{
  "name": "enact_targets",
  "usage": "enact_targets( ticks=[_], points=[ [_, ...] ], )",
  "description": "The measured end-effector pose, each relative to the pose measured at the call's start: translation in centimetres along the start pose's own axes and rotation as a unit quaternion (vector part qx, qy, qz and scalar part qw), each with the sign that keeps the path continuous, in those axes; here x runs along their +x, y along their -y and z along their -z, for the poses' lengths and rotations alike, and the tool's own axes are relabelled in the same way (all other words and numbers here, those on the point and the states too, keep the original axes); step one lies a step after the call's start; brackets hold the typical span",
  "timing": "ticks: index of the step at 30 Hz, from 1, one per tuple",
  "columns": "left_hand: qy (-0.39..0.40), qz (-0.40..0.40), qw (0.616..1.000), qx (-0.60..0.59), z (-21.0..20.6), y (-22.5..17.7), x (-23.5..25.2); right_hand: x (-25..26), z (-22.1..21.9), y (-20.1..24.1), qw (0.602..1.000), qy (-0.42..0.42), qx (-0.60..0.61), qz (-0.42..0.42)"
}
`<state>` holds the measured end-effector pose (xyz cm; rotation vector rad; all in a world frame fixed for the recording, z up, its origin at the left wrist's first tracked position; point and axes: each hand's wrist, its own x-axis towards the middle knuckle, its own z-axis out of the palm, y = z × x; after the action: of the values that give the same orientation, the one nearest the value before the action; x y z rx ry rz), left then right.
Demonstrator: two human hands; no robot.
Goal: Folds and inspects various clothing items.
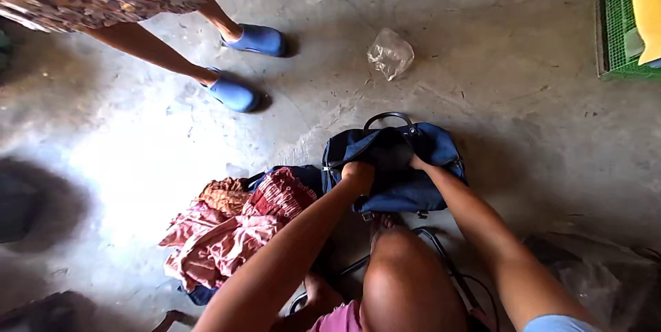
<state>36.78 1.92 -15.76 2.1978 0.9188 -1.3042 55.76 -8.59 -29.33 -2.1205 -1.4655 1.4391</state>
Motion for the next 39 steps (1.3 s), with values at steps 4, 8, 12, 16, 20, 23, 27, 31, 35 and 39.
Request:
enact_targets(
  ticks=[4, 8, 12, 16, 20, 23, 27, 31, 35, 39],
  points=[
    [-0.118, 0.006, 0.992, 0.050, 3.5, 2.6, -1.6, 2.0, 6.7, 4.7, 0.983, -0.109, 0.143, -0.044],
    [-0.227, -0.003, 0.962, 0.152, 9.5, 5.7, -4.0, 1.1, 13.7, 11.6, 0.973, -0.184, 0.139, -0.015],
    [-0.244, -0.009, 0.962, 0.118, 9.6, 8.2, -5.4, -2.3, 16.7, 18.1, 0.964, -0.223, -0.008, 0.141],
    [-0.336, -0.076, 0.935, -0.089, 5.5, 9.5, -7.0, -8.1, 20.3, 20.1, 0.850, -0.288, 0.328, 0.295],
    [-0.458, -0.215, 0.757, -0.413, 5.5, 7.8, -13.3, -14.4, 22.9, 23.0, 0.757, -0.218, 0.513, 0.341],
    [-0.442, -0.403, 0.600, -0.530, 6.6, 6.5, -20.2, -17.9, 21.2, 26.3, 0.716, -0.148, 0.559, 0.390],
    [-0.365, -0.484, 0.522, -0.600, 6.0, 6.5, -28.9, -20.8, 17.3, 29.0, 0.728, -0.079, 0.532, 0.425],
    [-0.398, -0.385, 0.646, -0.525, 5.4, 7.8, -34.0, -23.9, 14.7, 32.1, 0.804, -0.141, 0.441, 0.374],
    [-0.525, -0.342, 0.533, -0.569, 2.4, 7.9, -35.5, -26.6, 12.8, 35.2, 0.803, -0.118, 0.416, 0.410],
    [-0.523, -0.337, 0.250, -0.741, -0.4, 11.8, -39.6, -26.9, 12.9, 33.7, 0.708, -0.159, 0.542, 0.424]
  ],
)
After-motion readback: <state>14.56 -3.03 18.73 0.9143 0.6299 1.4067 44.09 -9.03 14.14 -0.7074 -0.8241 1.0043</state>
